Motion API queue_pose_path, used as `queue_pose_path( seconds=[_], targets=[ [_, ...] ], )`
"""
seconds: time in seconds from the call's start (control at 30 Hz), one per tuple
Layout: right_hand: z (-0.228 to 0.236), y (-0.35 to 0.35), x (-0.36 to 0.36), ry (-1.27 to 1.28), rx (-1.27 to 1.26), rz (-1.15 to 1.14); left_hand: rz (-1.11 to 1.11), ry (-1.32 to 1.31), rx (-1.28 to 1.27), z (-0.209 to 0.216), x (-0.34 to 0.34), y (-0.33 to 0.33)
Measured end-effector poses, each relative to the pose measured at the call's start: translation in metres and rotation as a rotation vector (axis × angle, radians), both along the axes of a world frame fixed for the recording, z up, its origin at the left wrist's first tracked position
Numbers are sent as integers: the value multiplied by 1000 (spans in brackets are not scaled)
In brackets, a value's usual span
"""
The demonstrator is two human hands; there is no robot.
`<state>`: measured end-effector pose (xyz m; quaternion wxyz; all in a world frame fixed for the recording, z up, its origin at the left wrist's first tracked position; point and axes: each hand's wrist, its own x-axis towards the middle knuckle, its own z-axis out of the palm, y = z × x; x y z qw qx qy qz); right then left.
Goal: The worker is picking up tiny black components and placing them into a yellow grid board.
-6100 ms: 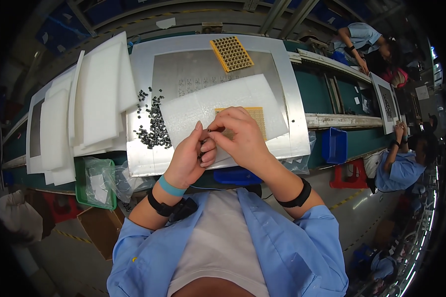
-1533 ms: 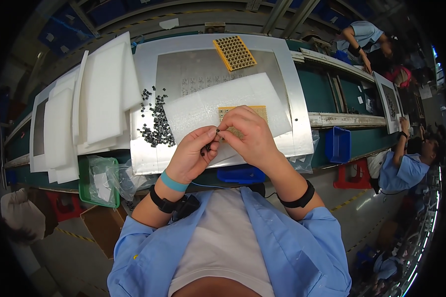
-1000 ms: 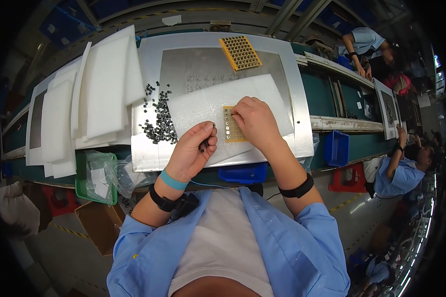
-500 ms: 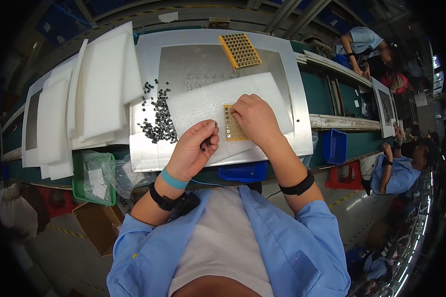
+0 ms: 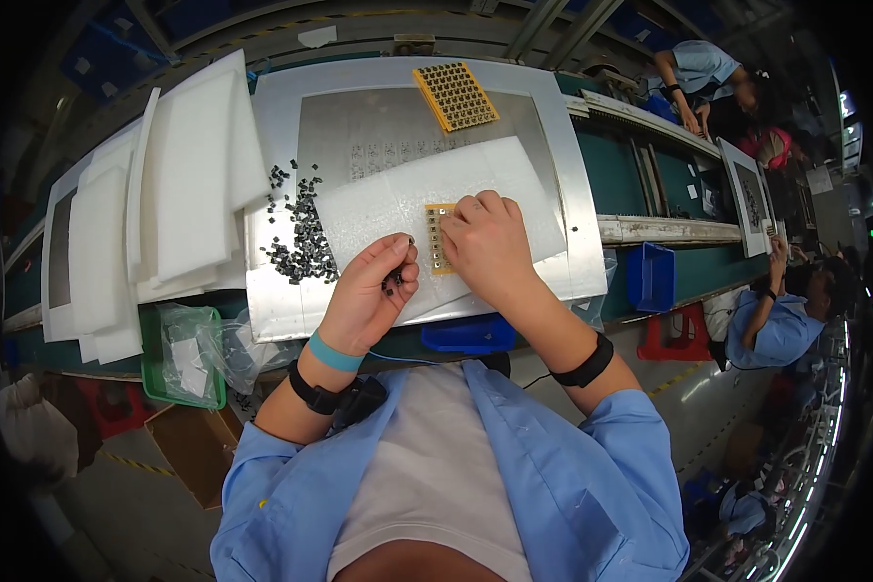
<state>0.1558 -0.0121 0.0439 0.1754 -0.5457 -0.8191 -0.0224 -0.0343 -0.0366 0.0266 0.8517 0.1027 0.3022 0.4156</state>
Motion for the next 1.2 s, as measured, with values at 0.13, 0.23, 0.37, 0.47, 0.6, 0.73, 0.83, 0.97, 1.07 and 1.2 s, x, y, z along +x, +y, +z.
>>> queue_pose_path(
  seconds=[0.13, 0.23, 0.37, 0.47, 0.6, 0.73, 0.83, 0.97, 1.07, 1.2],
  targets=[
    [17, -6, 4, 186, -78, -17, -1, 8, -12, 1, 4, -4],
    [36, -20, 6, 438, -94, -7, -18, 4, -36, 7, 8, -6],
    [52, -27, -2, 664, -221, 73, -17, -45, -15, 11, 13, -5],
    [43, -31, -3, 685, -224, 67, -42, -43, -15, 12, 17, -10],
    [39, -35, 1, 687, -204, 76, -53, 13, -2, 18, 21, -12],
    [43, -34, 7, 605, -121, 125, -66, 34, 22, 18, 23, -12],
    [48, -30, 11, 514, -67, 182, -76, 33, 28, 18, 22, -10],
    [54, -30, 9, 482, -39, 169, -86, 17, 15, 20, 21, -9],
    [51, -32, 6, 480, 5, 172, -68, -10, -3, 24, 23, -10],
    [45, -32, 5, 464, 86, 222, -47, 0, -58, 31, 24, -13]
  ],
)
